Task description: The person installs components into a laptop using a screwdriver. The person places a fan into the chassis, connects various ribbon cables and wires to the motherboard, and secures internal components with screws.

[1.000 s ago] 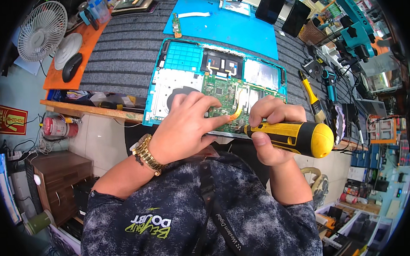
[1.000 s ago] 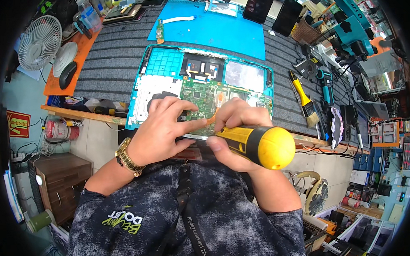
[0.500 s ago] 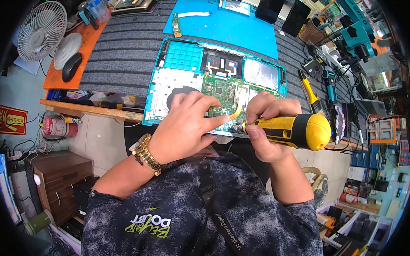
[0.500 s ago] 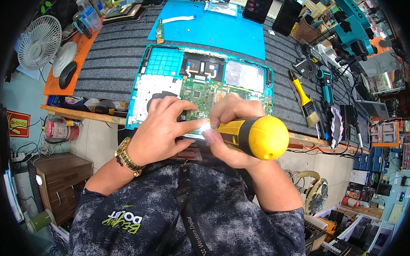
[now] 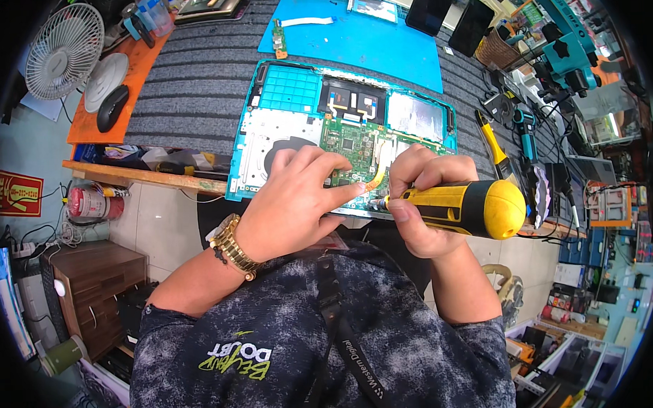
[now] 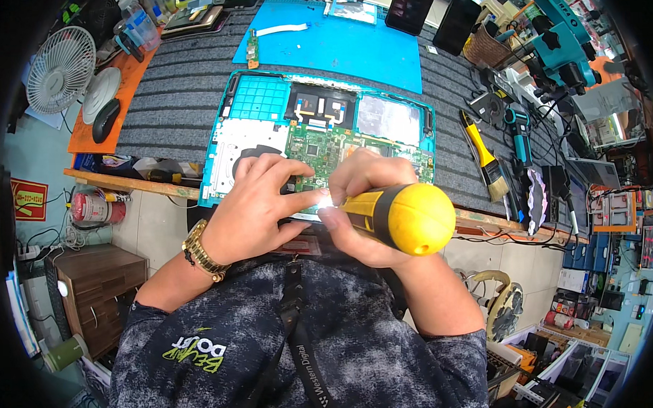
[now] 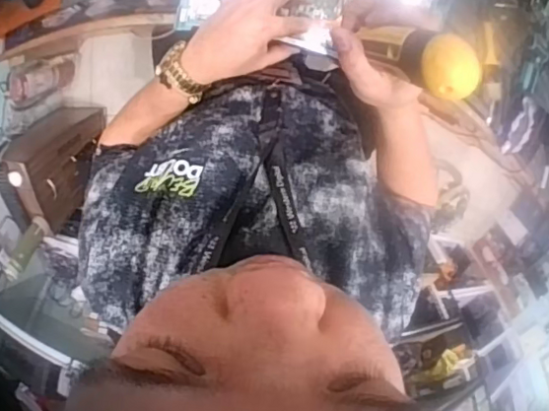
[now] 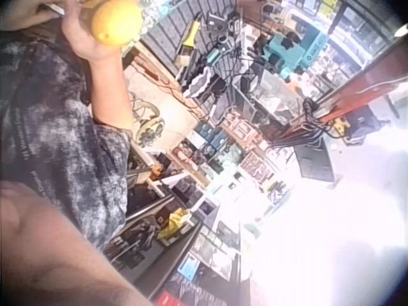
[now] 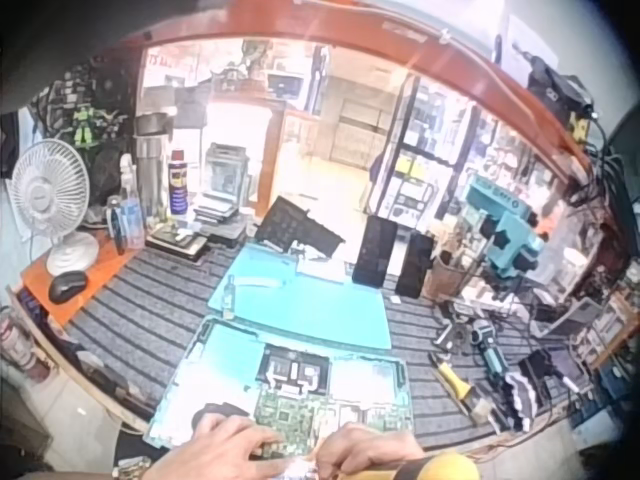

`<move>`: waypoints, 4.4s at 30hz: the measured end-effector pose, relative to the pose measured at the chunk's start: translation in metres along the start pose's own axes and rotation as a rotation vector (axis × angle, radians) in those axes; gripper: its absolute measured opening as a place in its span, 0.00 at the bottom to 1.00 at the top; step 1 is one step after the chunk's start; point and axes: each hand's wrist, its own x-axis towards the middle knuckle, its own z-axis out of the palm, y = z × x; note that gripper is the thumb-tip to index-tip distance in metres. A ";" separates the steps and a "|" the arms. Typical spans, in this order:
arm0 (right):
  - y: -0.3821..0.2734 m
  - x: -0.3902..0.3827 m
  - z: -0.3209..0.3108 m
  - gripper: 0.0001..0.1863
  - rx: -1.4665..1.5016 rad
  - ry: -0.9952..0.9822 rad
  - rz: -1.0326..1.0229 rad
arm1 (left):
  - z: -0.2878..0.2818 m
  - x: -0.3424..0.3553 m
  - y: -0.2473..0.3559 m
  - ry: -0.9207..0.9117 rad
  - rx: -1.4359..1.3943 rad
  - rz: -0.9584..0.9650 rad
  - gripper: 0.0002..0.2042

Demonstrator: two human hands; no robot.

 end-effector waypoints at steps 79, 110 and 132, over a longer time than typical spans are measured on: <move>0.065 0.055 -0.027 0.11 0.046 0.415 0.189 | -0.003 0.001 0.001 -0.001 0.003 0.010 0.24; 0.027 0.044 -0.026 0.15 0.140 0.324 0.224 | -0.002 0.000 0.000 -0.014 -0.003 -0.002 0.29; 0.024 0.028 -0.008 0.19 0.183 0.276 0.172 | -0.001 -0.001 0.000 -0.019 -0.004 -0.011 0.29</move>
